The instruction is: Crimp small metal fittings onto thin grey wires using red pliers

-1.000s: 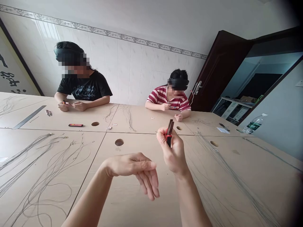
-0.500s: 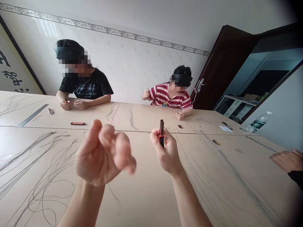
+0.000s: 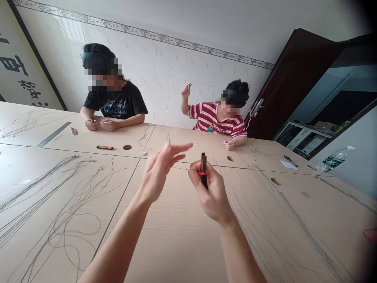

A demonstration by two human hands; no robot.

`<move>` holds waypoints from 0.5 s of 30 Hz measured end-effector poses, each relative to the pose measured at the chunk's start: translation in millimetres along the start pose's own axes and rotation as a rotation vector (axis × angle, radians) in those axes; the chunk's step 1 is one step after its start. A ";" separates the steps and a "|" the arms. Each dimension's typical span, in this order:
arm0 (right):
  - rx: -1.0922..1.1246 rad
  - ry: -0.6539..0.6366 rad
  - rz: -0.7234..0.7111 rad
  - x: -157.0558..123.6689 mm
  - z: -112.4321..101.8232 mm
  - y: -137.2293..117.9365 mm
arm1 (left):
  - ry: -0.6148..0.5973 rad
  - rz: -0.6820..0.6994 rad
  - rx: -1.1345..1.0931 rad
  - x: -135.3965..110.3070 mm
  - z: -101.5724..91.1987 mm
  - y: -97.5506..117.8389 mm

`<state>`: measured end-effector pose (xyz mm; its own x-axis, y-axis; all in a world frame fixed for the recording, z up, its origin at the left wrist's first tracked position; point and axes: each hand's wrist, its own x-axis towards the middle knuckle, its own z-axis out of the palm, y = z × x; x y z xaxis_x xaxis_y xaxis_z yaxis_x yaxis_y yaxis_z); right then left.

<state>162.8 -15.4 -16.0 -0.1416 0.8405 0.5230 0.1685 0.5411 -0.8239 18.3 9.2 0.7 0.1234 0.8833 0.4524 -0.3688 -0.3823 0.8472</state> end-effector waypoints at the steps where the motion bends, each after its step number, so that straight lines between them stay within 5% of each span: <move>1: 0.000 0.005 -0.001 0.5 -0.6 1.3 | -0.045 -0.024 0.095 -1.3 1.7 -0.8; 7: -0.002 0.025 0.014 3.0 -3.4 7.7 | -0.138 -0.080 0.617 -6.4 0.9 2.7; 15: -0.051 0.022 -0.023 2.8 -3.8 5.7 | -0.127 -0.161 0.627 -6.5 -2.1 10.1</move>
<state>167.0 -9.8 -18.4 -0.1244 0.8282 0.5465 0.2149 0.5602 -0.8000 11.9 0.1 5.7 0.2545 0.9183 0.3032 0.2647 -0.3677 0.8915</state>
